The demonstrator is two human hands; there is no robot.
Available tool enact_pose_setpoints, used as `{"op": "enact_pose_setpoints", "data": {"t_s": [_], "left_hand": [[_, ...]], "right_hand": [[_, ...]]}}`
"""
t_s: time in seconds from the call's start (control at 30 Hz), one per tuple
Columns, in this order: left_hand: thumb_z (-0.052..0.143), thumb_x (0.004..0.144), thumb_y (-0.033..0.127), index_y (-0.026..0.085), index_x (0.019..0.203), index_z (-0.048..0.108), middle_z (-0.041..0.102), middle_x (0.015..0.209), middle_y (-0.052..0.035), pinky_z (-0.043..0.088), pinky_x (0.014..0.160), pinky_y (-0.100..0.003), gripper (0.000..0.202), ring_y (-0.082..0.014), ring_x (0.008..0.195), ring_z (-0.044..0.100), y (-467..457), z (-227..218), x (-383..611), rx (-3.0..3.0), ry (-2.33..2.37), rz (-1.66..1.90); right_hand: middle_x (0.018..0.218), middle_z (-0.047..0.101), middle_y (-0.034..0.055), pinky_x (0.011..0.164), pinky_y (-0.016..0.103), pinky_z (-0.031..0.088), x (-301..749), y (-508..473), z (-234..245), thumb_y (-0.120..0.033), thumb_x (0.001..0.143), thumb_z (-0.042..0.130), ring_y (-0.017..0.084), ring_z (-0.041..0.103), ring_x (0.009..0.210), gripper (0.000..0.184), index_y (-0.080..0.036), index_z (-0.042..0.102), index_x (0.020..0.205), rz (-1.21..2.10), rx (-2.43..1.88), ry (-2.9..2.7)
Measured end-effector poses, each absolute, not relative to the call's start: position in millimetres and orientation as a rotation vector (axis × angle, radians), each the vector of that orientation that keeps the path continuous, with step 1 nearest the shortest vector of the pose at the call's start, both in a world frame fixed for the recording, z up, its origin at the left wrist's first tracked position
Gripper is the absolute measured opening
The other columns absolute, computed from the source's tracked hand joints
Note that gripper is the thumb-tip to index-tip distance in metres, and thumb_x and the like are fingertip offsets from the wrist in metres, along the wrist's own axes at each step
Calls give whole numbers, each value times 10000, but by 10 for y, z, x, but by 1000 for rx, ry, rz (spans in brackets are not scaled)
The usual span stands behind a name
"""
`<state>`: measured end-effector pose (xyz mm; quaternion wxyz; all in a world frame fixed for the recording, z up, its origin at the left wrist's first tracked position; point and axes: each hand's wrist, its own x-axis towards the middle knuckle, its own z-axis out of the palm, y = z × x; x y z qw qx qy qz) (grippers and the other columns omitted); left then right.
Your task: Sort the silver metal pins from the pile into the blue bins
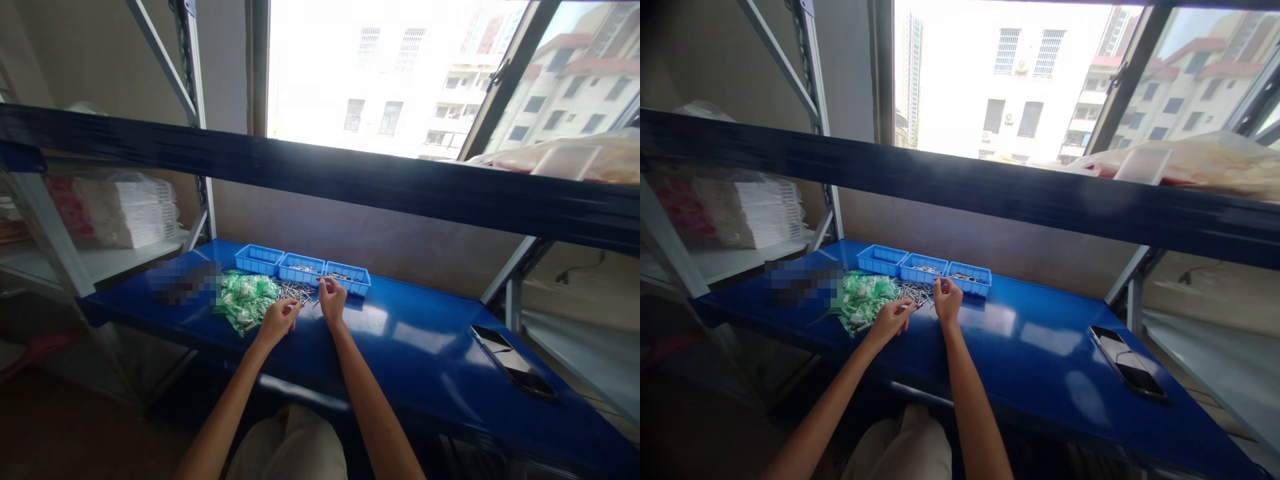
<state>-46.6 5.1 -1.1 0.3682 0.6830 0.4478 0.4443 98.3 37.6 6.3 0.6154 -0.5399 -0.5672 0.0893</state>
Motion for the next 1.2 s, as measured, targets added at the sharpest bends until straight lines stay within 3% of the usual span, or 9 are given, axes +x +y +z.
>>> {"op": "enact_pose_setpoints", "data": {"t_s": [0.13,0.23,0.33,0.57,0.93,1.2], "left_hand": [[419,780,476,160,823,636,497,400,42,330,384,-208,386,-97,326,424,43,-10,-473,1823,1171,1085],[406,785,473,156,790,638,495,403,40,340,406,-208,392,-97,336,426,30,8,-478,1845,1173,1081],[398,787,475,158,768,638,495,405,39,342,417,-207,398,-96,342,425,24,13,-482,1857,1164,1083],[393,781,483,165,740,657,519,419,26,339,439,-209,415,-108,385,460,11,12,-485,1892,1161,1050],[381,783,470,173,705,661,528,416,25,355,496,-221,415,-126,431,513,26,-22,-472,1950,1181,1050],[392,776,469,173,696,661,530,419,21,356,489,-219,408,-128,430,513,8,-8,-476,1955,1176,1055]], "right_hand": [[466,513,-2,454,228,297,1033,364,87,-459,818,366,122,448,427,447,-143,669,729,69,-1370,-1241],[486,540,12,473,236,312,1065,353,105,-465,832,330,143,478,456,472,-143,671,785,67,-1412,-1191],[498,555,15,490,244,329,1070,351,111,-463,832,335,155,497,467,457,-150,667,838,58,-1423,-1175],[511,576,24,491,248,336,1060,398,51,-463,811,376,164,519,474,425,-159,667,753,20,-1459,-1249],[536,618,32,548,270,415,1075,474,-50,-393,770,453,172,570,500,340,-137,672,814,196,-1372,-1410],[525,609,33,547,270,420,1085,507,-77,-366,757,452,169,567,497,320,-139,677,761,192,-1402,-1396]]}}
